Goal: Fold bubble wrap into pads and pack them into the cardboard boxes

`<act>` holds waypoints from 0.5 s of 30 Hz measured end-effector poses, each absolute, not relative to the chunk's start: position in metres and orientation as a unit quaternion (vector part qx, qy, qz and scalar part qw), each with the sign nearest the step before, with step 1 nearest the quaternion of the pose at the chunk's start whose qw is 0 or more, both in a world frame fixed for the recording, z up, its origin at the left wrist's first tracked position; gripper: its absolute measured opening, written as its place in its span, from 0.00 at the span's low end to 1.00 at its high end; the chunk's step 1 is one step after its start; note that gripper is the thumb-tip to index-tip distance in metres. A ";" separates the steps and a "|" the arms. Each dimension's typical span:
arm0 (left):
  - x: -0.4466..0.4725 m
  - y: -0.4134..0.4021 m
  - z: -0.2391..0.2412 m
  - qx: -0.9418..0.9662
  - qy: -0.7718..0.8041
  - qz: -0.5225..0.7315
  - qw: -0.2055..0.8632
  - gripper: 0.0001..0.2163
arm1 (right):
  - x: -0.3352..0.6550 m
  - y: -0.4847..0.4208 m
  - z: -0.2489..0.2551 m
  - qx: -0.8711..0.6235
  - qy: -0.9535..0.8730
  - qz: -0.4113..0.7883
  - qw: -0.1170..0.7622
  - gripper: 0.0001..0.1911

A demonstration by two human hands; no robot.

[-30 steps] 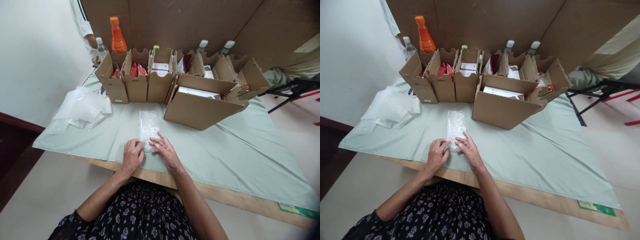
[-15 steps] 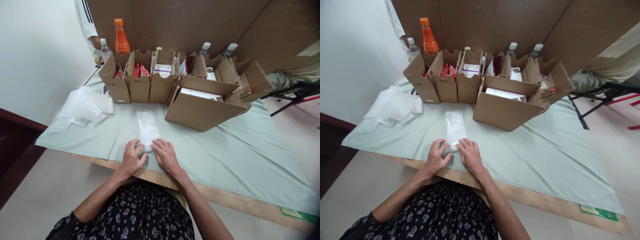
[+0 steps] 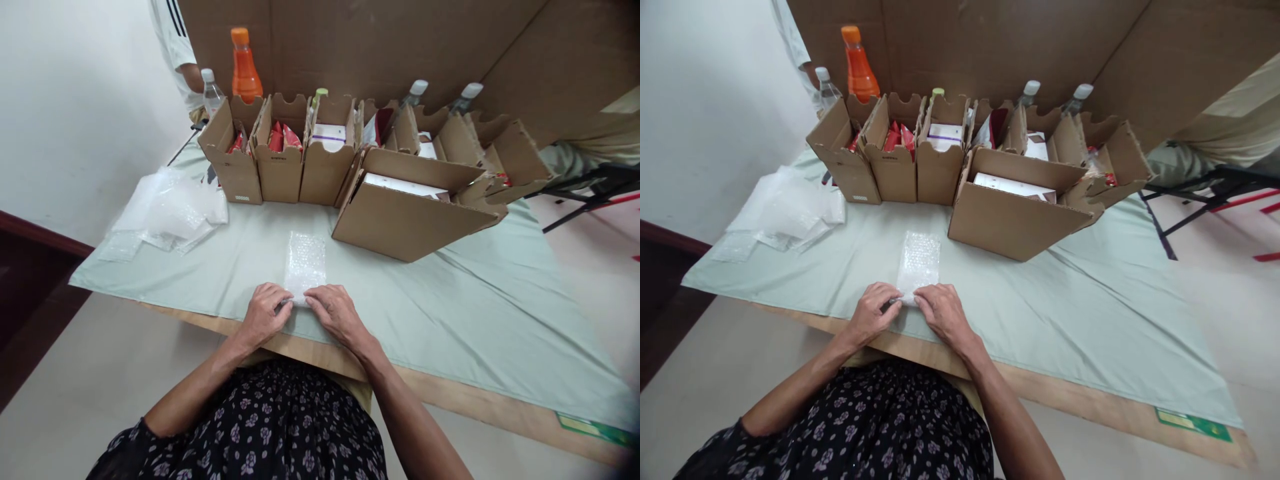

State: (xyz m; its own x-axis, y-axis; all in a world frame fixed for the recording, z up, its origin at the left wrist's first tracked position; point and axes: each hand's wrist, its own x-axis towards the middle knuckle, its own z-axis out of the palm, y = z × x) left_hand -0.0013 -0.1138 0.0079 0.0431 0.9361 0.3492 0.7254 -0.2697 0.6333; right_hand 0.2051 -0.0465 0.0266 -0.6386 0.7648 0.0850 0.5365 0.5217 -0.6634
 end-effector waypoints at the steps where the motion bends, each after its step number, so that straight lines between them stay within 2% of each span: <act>1: -0.003 -0.113 0.009 0.704 0.592 0.360 0.155 0.07 | 0.208 -0.046 0.027 -0.386 -0.841 0.324 0.196 0.13; 4: -0.006 -0.107 0.013 0.696 0.608 0.338 0.178 0.07 | 0.215 -0.045 0.023 -0.404 -0.810 0.361 0.223 0.21; 8: -0.006 -0.099 0.013 0.685 0.630 0.316 0.185 0.05 | 0.217 -0.045 0.011 -0.452 -0.773 0.376 0.238 0.18; 10: -0.005 -0.094 0.012 0.676 0.645 0.305 0.186 0.07 | 0.214 -0.049 0.007 -0.475 -0.773 0.326 0.265 0.18; 15: -0.004 -0.087 0.014 0.662 0.671 0.276 0.188 0.11 | 0.207 -0.064 0.012 -0.441 -0.833 0.084 0.325 0.15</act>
State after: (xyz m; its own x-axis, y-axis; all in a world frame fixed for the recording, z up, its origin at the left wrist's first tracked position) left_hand -0.0040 -0.0870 0.0139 -0.0534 0.9921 0.1139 0.7849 -0.0288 0.6190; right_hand 0.2070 -0.0644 0.0117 -0.4005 0.7888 0.4662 0.6792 0.5971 -0.4269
